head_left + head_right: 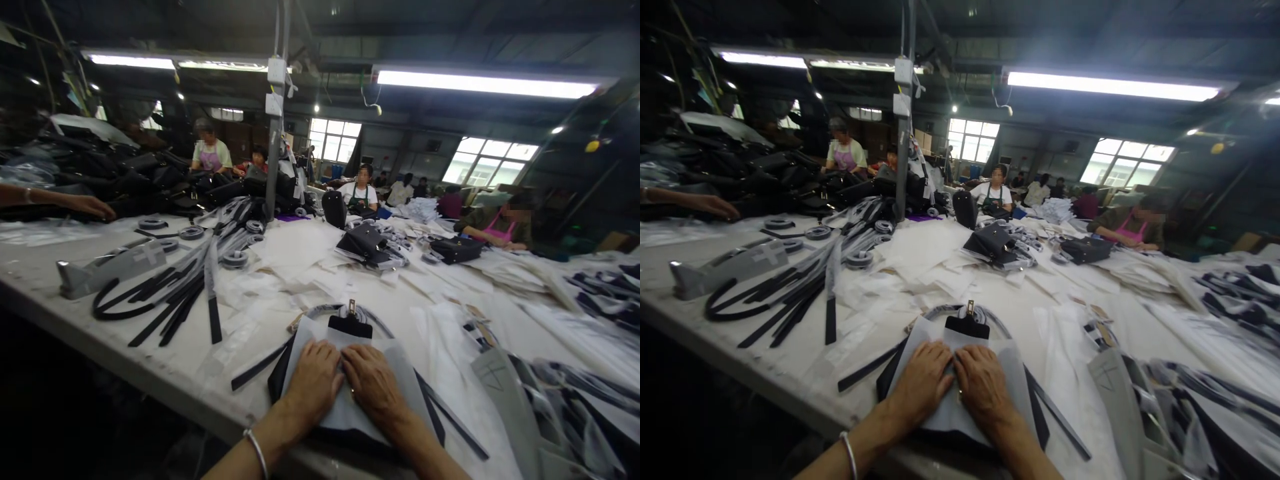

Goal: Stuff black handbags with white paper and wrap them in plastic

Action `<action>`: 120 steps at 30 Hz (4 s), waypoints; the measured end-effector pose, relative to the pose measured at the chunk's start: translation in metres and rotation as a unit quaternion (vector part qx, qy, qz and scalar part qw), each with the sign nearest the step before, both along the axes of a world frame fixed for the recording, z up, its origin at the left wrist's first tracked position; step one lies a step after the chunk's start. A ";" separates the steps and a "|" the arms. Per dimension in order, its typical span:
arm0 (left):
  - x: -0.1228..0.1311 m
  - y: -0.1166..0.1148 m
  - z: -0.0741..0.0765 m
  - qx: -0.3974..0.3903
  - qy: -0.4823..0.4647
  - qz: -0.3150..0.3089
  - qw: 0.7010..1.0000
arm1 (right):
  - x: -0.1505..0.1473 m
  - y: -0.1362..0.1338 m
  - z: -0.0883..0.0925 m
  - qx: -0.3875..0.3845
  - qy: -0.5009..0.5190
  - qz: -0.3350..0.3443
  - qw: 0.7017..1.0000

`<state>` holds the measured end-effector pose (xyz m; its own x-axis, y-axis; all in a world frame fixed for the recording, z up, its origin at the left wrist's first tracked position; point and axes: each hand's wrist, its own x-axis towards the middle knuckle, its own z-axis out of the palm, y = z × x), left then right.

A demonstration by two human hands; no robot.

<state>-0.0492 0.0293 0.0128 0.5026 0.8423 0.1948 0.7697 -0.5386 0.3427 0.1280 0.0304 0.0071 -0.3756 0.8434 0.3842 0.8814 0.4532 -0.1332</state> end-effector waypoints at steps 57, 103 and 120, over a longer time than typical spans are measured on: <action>-0.001 0.022 0.009 0.147 0.046 -0.162 0.975 | 0.017 0.034 -0.022 0.002 0.210 -0.153 0.966; -0.022 -0.032 0.000 0.052 -0.073 -0.166 0.982 | 0.032 -0.027 0.030 -0.251 0.131 0.114 0.952; -0.023 -0.055 -0.041 0.327 -0.080 -0.133 0.932 | 0.021 -0.017 0.058 -0.331 0.102 0.119 0.930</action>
